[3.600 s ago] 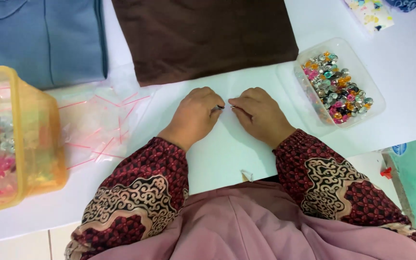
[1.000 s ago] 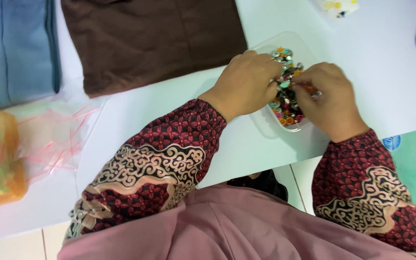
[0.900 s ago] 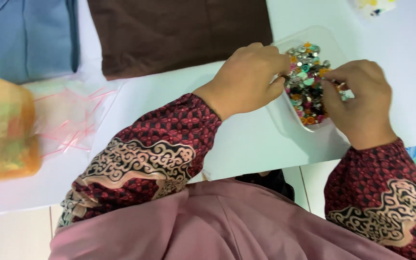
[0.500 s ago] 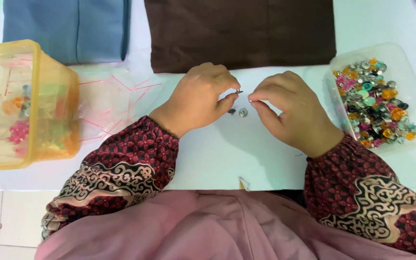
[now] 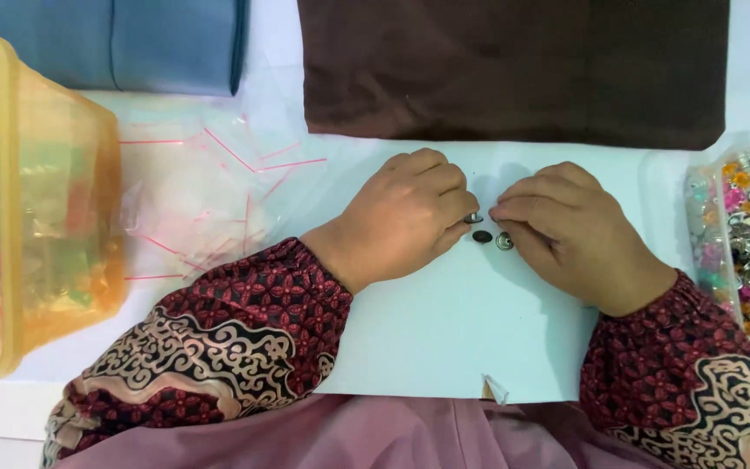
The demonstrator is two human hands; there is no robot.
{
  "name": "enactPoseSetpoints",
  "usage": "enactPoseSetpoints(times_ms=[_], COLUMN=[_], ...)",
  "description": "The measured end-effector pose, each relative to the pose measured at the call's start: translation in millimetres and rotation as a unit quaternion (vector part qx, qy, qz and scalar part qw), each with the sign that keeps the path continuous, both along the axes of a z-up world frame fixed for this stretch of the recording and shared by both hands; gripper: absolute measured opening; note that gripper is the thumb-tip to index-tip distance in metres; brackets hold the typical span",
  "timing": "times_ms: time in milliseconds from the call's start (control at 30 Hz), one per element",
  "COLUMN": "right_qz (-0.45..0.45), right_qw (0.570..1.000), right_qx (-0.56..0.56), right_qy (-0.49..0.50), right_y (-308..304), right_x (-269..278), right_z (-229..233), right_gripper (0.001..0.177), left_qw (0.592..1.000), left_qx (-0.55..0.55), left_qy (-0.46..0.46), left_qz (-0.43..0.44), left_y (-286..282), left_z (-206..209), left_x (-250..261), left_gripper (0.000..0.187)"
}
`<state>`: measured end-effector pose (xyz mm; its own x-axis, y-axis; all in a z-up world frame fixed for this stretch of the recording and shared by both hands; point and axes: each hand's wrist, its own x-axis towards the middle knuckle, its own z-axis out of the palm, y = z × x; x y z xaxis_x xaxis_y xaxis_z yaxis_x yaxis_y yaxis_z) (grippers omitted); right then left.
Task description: Packaging small decorative beads into plastic zip-lock bags.
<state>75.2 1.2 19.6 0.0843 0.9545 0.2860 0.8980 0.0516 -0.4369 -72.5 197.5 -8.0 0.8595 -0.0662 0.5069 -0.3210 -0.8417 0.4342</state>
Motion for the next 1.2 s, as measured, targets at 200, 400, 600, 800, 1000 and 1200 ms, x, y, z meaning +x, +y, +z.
enactPoseSetpoints(times_ms=[200, 400, 600, 800, 1000, 1200], right_qz=[0.011, 0.007, 0.010, 0.046, 0.001, -0.036], right_qw=[0.998, 0.996, 0.997, 0.999, 0.998, 0.987], right_qx=[-0.040, -0.071, -0.068, 0.017, 0.025, 0.115], right_qy=[0.043, 0.054, 0.045, -0.003, -0.063, -0.106], right_y=[-10.0, -17.1, -12.1, -7.9, -11.1, -63.4], right_x=[8.1, 8.4, 0.1, -4.6, -9.1, -7.0], right_z=[6.6, 9.0, 15.3, 11.2, -1.9, 50.5], right_gripper=[0.037, 0.045, 0.032, 0.019, 0.006, 0.007], left_qw=[0.999, 0.999, 0.999, 0.997, 0.998, 0.999], left_qx=[0.041, 0.038, 0.011, 0.034, 0.048, 0.037], left_qy=[0.020, -0.014, -0.004, 0.043, 0.040, 0.016], left_qz=[0.016, 0.015, -0.040, -0.051, 0.017, 0.036], left_y=[-2.3, -6.3, -3.7, -4.8, -16.1, -28.7], left_z=[0.1, 3.8, 12.0, 18.9, 15.8, 19.6], left_x=[-1.0, -4.2, -2.4, -2.4, -7.9, -12.0], left_gripper=[0.012, 0.018, 0.020, 0.013, 0.020, 0.019])
